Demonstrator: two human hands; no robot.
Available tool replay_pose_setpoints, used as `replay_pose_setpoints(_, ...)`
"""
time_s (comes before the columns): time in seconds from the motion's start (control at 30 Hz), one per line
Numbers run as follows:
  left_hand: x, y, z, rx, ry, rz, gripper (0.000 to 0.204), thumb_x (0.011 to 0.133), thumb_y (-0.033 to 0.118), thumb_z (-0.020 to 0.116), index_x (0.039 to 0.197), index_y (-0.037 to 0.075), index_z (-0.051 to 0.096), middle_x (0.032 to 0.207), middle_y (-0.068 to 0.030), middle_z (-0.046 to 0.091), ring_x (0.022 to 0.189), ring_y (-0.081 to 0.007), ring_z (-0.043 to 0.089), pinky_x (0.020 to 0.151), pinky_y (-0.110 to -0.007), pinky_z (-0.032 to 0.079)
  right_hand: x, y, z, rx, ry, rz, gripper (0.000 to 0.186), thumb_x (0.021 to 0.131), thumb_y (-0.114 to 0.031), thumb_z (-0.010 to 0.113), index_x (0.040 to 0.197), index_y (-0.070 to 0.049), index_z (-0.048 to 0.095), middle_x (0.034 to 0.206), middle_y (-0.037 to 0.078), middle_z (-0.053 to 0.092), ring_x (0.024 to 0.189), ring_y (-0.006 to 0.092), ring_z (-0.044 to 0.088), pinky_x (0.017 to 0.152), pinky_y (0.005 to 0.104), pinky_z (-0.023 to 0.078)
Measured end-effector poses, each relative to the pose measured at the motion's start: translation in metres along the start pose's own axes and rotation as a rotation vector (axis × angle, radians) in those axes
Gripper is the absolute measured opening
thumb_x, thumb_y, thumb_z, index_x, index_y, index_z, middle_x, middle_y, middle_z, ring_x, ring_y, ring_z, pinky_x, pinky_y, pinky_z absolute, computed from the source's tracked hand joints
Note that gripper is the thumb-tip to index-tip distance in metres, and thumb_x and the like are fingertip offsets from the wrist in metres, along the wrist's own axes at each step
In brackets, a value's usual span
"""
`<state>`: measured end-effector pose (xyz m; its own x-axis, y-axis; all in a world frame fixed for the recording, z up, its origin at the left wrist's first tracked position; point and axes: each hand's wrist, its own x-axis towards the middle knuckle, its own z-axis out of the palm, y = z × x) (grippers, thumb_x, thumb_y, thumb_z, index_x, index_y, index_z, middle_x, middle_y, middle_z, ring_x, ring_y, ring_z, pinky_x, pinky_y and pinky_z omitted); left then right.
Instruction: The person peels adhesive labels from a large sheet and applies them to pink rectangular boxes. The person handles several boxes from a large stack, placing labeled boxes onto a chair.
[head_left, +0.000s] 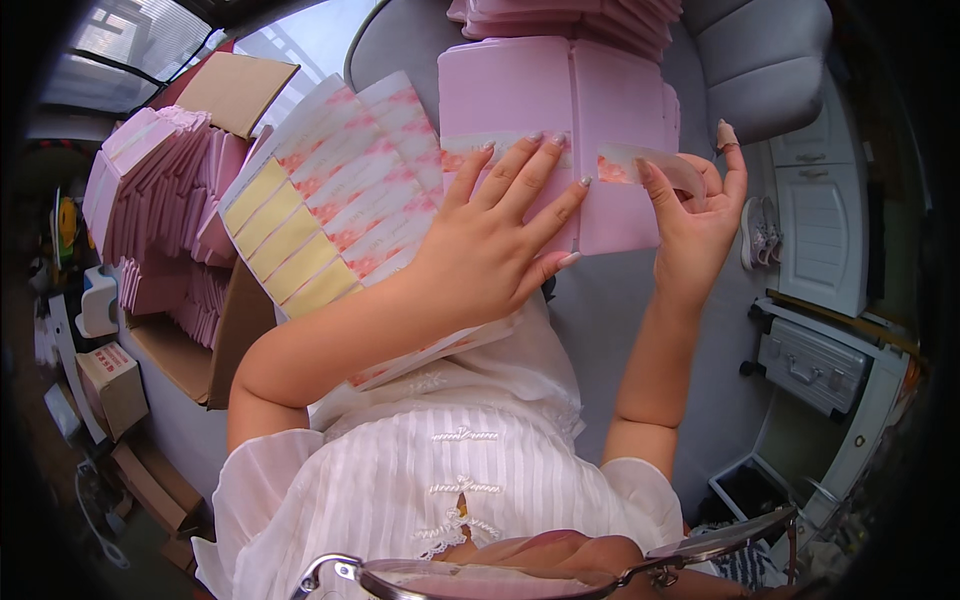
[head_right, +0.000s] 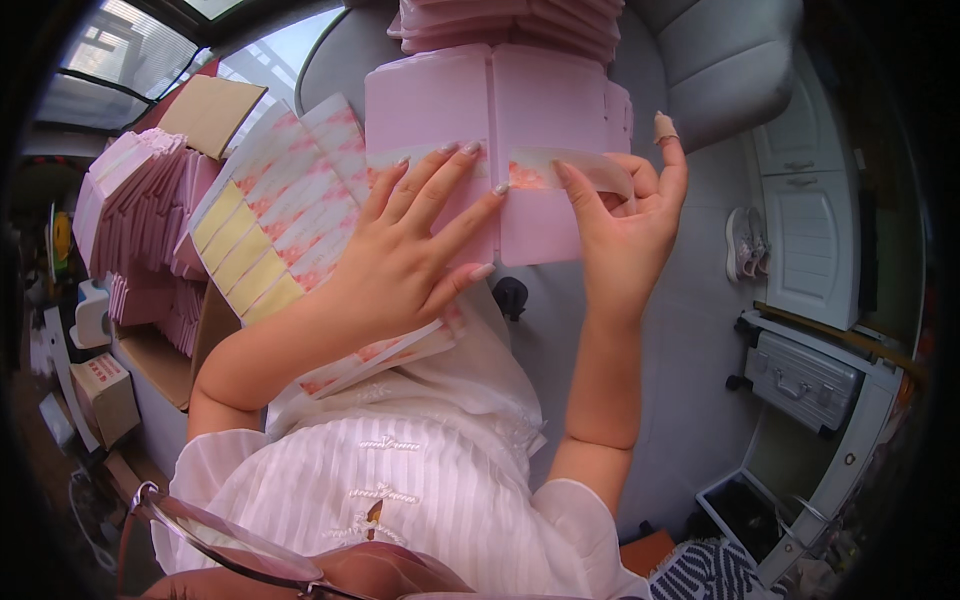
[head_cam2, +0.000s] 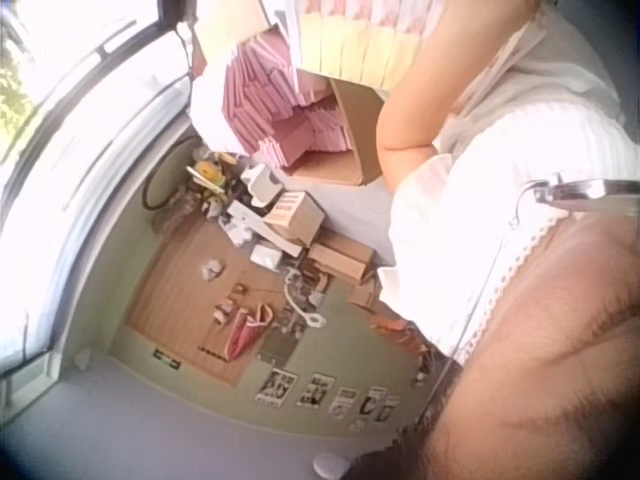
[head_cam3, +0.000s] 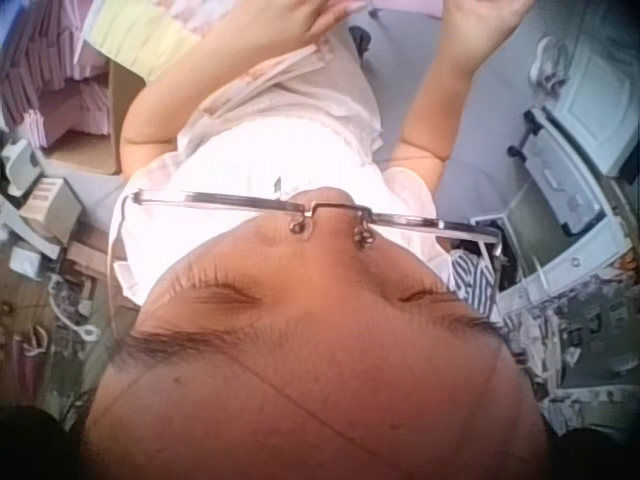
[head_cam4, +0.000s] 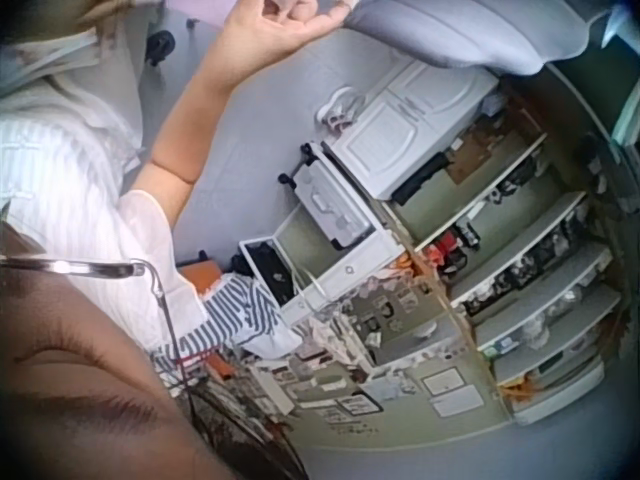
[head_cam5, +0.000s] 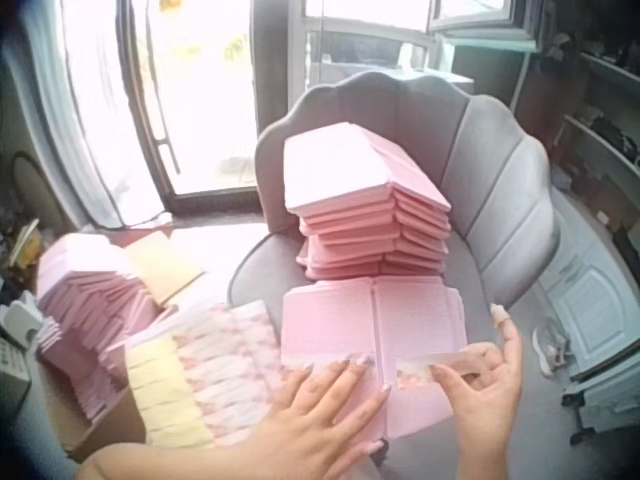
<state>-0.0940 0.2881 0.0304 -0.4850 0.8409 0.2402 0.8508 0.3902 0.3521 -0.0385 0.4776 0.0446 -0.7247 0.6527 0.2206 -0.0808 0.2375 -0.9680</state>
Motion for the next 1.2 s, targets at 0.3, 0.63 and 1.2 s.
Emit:
replay_pose_setpoints(0.3, 0.001, -0.004, 0.009, -0.03, 0.014, 0.009, 0.062, 0.088, 0.041, 0.055, 0.138, 0.007, 0.043, 0.146, -0.0213, 0.033, 0.137, -0.0368, 0.029, 0.111, -0.049, 0.022, 0.006, 0.017, 0.008, -0.022, -0.031, 0.0, 0.078, 0.077, 0.006, 0.073, 0.141, 0.002, 0.028, 0.092, 0.006, 0.061, 0.082, 0.0105, 0.061, 0.072, 0.0215, 0.05)
replay_pose_setpoints(0.63, 0.002, -0.006, 0.011, -0.153, 0.101, 0.038, 0.049, 0.084, 0.034, 0.064, 0.111, -0.002, 0.045, 0.145, -0.0261, 0.033, 0.134, -0.0428, 0.033, 0.107, -0.053, 0.027, 0.008, 0.025, 0.006, 0.039, -0.041, 0.019, 0.079, 0.077, 0.005, 0.073, 0.141, 0.003, 0.027, 0.093, 0.006, 0.061, 0.085, 0.0111, 0.061, 0.073, 0.0214, 0.05)
replay_pose_setpoints(1.2, 0.001, -0.006, 0.013, -0.155, 0.106, 0.035, 0.054, 0.082, 0.031, 0.065, 0.119, -0.001, 0.042, 0.145, -0.0247, 0.033, 0.134, -0.0417, 0.033, 0.108, -0.052, 0.027, 0.005, 0.026, 0.008, 0.02, -0.035, 0.015, 0.08, 0.077, 0.006, 0.072, 0.141, 0.004, 0.023, 0.095, 0.007, 0.061, 0.085, 0.0119, 0.061, 0.074, 0.0224, 0.051)
